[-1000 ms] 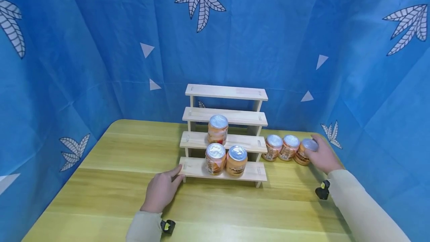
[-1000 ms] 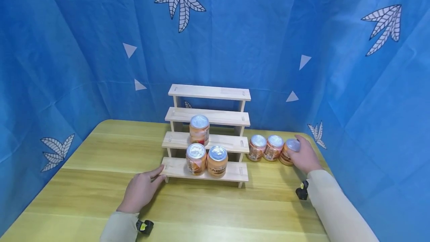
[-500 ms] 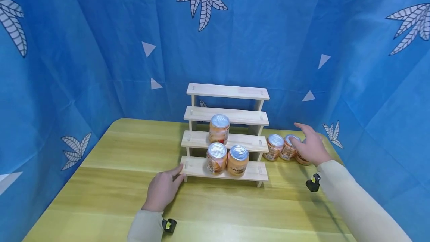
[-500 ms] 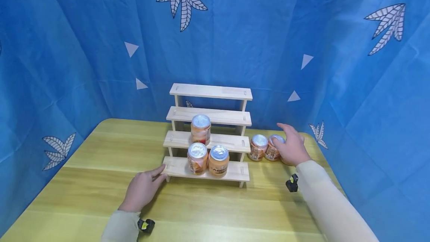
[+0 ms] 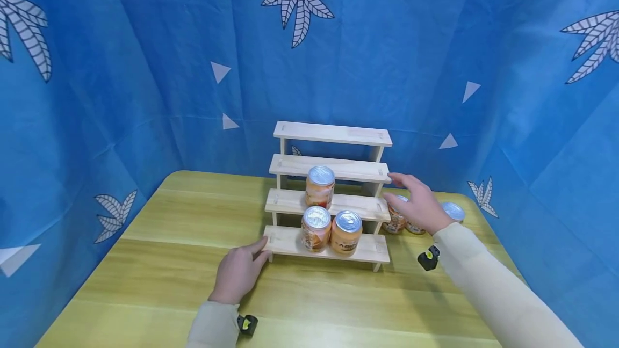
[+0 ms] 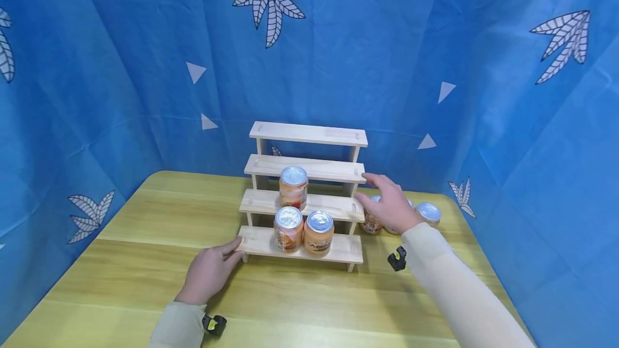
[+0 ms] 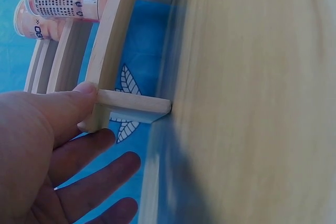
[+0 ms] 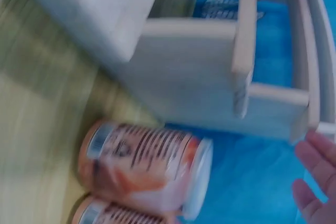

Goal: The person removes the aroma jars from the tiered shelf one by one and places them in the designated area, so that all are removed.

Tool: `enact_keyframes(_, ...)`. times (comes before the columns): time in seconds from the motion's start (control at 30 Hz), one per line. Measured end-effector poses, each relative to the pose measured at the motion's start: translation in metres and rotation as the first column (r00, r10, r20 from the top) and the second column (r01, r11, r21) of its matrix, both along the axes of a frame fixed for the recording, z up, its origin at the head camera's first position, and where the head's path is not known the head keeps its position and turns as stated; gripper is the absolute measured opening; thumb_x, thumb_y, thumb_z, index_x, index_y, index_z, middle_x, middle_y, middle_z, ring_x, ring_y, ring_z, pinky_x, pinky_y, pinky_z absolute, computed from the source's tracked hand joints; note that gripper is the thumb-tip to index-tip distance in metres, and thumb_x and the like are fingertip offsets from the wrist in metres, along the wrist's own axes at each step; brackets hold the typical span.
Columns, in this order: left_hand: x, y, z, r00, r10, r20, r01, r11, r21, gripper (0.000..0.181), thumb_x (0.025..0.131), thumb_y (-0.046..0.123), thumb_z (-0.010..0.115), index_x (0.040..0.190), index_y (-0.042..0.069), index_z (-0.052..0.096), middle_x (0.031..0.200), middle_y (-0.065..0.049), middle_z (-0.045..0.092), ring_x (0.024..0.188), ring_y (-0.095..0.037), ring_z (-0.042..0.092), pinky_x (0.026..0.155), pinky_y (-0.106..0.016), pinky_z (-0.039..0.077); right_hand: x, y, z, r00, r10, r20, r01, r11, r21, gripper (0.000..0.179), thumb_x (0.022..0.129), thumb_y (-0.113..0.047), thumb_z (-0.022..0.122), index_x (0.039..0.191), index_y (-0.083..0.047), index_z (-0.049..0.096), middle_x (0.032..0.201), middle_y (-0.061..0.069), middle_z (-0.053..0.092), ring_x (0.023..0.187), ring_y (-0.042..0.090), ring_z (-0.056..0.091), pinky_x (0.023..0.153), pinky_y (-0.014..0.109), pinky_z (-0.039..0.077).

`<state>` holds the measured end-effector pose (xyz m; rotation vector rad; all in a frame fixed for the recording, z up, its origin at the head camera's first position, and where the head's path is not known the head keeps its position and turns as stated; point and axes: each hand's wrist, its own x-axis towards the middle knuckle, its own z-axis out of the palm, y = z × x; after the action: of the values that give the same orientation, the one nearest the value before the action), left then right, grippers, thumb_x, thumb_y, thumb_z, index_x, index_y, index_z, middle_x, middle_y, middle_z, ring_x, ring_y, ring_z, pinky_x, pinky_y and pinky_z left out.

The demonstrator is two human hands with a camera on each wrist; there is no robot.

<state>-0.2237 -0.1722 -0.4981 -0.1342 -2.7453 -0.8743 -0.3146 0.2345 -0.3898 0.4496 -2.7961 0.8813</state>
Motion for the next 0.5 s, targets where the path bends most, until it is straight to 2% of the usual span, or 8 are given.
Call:
enact_keyframes(0.13,0.001,0.001,-0.001,1.000,-0.004,0.000,0.004,1.000,0.003,0.040,0.094,0.030,0.073,0.130,0.015,0.068,0.126,-0.013,0.067,0.045,-0.012,0.036,0.053,-0.031,0.042,0.001,-0.011,0.003,0.997,-0.014,-0.072,0.016,1.000,0.020,0.065,0.099,-0.050,0.059,0.149,-0.010,0.047,0.136,0.016,0.055,0.126,0.037,0.050,0.106,0.062,0.033)
enact_keyframes(0.23,0.001,0.001,-0.002,1.000,-0.003,-0.001,0.003,1.000,0.004,0.040,0.094,0.030,0.073,0.130,0.014,0.068,0.126,-0.013,0.067,0.046,-0.011,0.037,0.052,-0.030,0.041,0.003,-0.019,0.007,0.992,0.022,-0.126,-0.019,0.999,0.029,0.064,0.099,-0.049,0.059,0.147,-0.008,0.049,0.134,0.016,0.057,0.125,0.037,0.051,0.104,0.061,0.029)
enact_keyframes(0.5,0.000,0.001,-0.003,1.000,0.002,0.002,-0.002,1.000,0.015,0.040,0.094,0.031,0.072,0.131,0.015,0.068,0.126,-0.014,0.067,0.043,-0.012,0.032,0.045,-0.029,0.033,0.000,-0.054,0.018,0.981,0.168,-0.099,-0.169,0.986,-0.002,0.066,0.097,-0.047,0.064,0.149,-0.011,0.047,0.148,0.014,0.051,0.139,0.035,0.042,0.114,0.063,0.020)
